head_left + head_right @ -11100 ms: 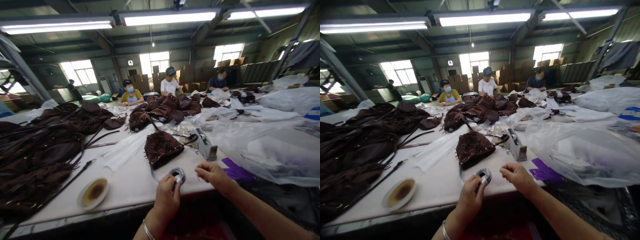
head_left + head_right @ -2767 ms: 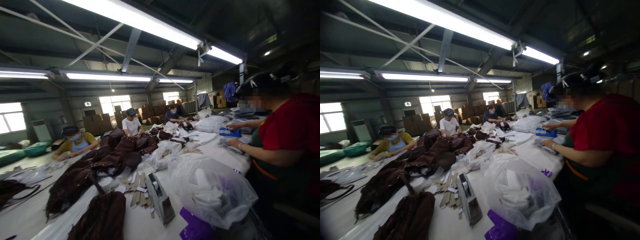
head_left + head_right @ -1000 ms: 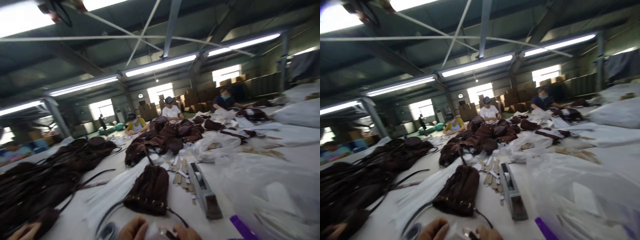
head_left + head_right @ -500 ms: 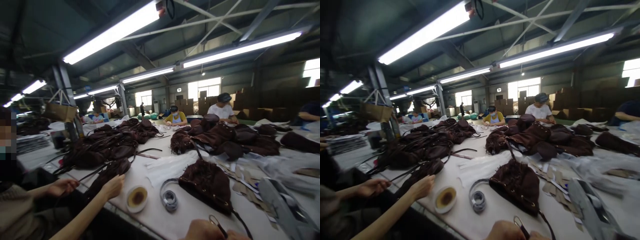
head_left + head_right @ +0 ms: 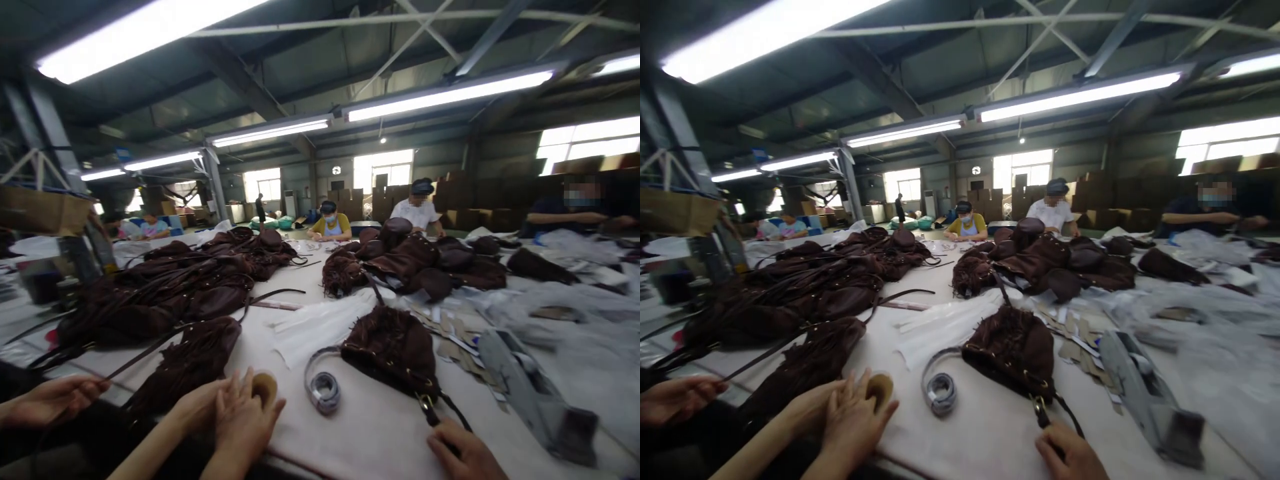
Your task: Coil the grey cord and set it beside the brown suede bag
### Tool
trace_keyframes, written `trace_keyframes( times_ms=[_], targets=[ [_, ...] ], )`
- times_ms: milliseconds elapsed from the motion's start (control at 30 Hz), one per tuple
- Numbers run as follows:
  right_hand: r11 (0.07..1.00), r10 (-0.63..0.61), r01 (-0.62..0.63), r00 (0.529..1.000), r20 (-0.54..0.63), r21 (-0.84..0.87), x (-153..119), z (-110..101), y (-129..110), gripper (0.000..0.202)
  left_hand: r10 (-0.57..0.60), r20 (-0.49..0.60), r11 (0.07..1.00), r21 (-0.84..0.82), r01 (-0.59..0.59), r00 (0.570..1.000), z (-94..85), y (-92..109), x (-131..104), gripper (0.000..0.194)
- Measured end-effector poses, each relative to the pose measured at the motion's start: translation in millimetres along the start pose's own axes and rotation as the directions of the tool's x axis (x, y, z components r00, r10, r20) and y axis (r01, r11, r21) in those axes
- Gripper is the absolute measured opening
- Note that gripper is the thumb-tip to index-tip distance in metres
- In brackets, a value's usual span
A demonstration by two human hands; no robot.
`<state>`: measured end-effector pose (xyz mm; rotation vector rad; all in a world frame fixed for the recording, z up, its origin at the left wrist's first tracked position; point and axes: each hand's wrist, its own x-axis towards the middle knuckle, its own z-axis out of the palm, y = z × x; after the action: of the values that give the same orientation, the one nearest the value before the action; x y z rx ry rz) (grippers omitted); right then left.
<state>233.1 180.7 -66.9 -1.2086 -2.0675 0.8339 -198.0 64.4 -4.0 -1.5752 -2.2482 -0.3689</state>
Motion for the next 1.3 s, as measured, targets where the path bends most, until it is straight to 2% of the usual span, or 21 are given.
trace_keyframes(
  times_ms=[67, 133, 200, 267, 300, 367, 400, 467, 567, 633, 700, 733, 800, 867, 933, 1000, 1100, 1300],
  targets=[
    [1.000, 0.022, -0.022, 0.999, -0.045, 0.007, -0.2, 1.8, -3.2, 0.037, 0.005, -0.039, 1.000, -0.007, -0.005, 0.999, -0.4, 1.2, 4.7, 0.041],
    [0.998, 0.051, -0.047, 0.995, -0.090, 0.044, -0.7, 1.7, -3.9, 0.037, -0.010, -0.116, 0.999, -0.037, 0.006, 0.993, -8.3, 13.4, 8.5, 0.040],
    [0.994, 0.072, -0.061, 0.989, -0.128, 0.091, -2.0, -0.5, -2.9, 0.036, 0.001, -0.201, 0.989, -0.143, -0.030, 0.980, -18.1, 38.1, 8.8, 0.043],
    [0.988, 0.087, -0.068, 0.987, -0.133, 0.141, -4.2, -3.6, -1.6, 0.036, 0.050, -0.226, 0.929, -0.347, -0.128, 0.973, -22.7, 75.8, 3.9, 0.039],
    [0.983, 0.093, -0.070, 0.987, -0.133, 0.168, -5.7, -5.1, -1.2, 0.037, 0.093, -0.207, 0.866, -0.465, -0.182, 0.974, -22.0, 98.4, -0.4, 0.036],
    [0.973, 0.104, -0.071, 0.984, -0.143, 0.220, -9.2, -7.7, -1.1, 0.038, 0.192, -0.110, 0.731, -0.647, -0.216, 0.975, -15.7, 146.2, -10.1, 0.038],
    [0.968, 0.105, -0.066, 0.983, -0.152, 0.244, -11.0, -8.6, -1.3, 0.039, 0.239, -0.076, 0.696, -0.681, -0.226, 0.968, -11.4, 169.1, -14.5, 0.039],
    [0.958, 0.100, -0.048, 0.980, -0.170, 0.284, -14.5, -10.0, -2.3, 0.040, 0.297, 0.001, 0.687, -0.695, -0.213, 0.955, -3.9, 208.5, -20.4, 0.045],
    [0.949, 0.080, -0.021, 0.981, -0.178, 0.313, -17.8, -11.3, -3.9, 0.039, 0.366, 0.112, 0.665, -0.726, -0.176, 0.924, 1.3, 248.8, -22.1, 0.041],
    [0.953, 0.039, 0.018, 0.983, -0.182, 0.301, -18.6, -11.9, -4.4, 0.037, 0.447, 0.204, 0.603, -0.788, -0.125, 0.871, 3.0, 265.0, -21.9, 0.027],
    [0.962, -0.023, 0.069, 0.985, -0.172, 0.263, -19.0, -12.1, -4.5, 0.037, 0.510, 0.298, 0.557, -0.829, -0.046, 0.807, 5.6, 273.6, -22.5, 0.019],
    [0.965, -0.052, 0.091, 0.986, -0.159, 0.246, -19.3, -12.0, -4.3, 0.037, 0.516, 0.333, 0.552, -0.834, -0.010, 0.789, 7.0, 274.9, -22.8, 0.019],
    [0.963, -0.089, 0.120, 0.987, -0.134, 0.241, -20.1, -11.5, -3.3, 0.036, 0.477, 0.355, 0.561, -0.827, 0.033, 0.804, 8.0, 271.1, -22.2, 0.027],
    [0.956, -0.089, 0.126, 0.985, -0.149, 0.265, -21.1, -10.2, -1.5, 0.034, 0.409, 0.334, 0.586, -0.809, 0.036, 0.849, 5.1, 260.8, -19.0, 0.028],
    [0.956, -0.058, 0.105, 0.983, -0.176, 0.272, -21.9, -8.4, 0.3, 0.038, 0.350, 0.322, 0.637, -0.770, 0.028, 0.880, -1.4, 248.0, -13.9, 0.026],
    [0.967, -0.014, 0.059, 0.984, -0.178, 0.248, -22.2, -6.6, 1.2, 0.044, 0.312, 0.326, 0.679, -0.734, 0.031, 0.892, -8.5, 237.3, -8.9, 0.025],
    [0.975, 0.021, 0.012, 0.989, -0.147, 0.220, -22.9, -6.6, -0.5, 0.051, 0.289, 0.352, 0.672, -0.737, 0.073, 0.890, -13.9, 229.6, -5.8, 0.026],
    [0.918, -0.045, 0.067, 0.997, -0.065, 0.390, -25.7, -15.4, -7.1, 0.033, 0.297, 0.421, 0.672, -0.730, 0.126, 0.857, -7.6, 231.5, -10.7, 0.024]
  ],
)
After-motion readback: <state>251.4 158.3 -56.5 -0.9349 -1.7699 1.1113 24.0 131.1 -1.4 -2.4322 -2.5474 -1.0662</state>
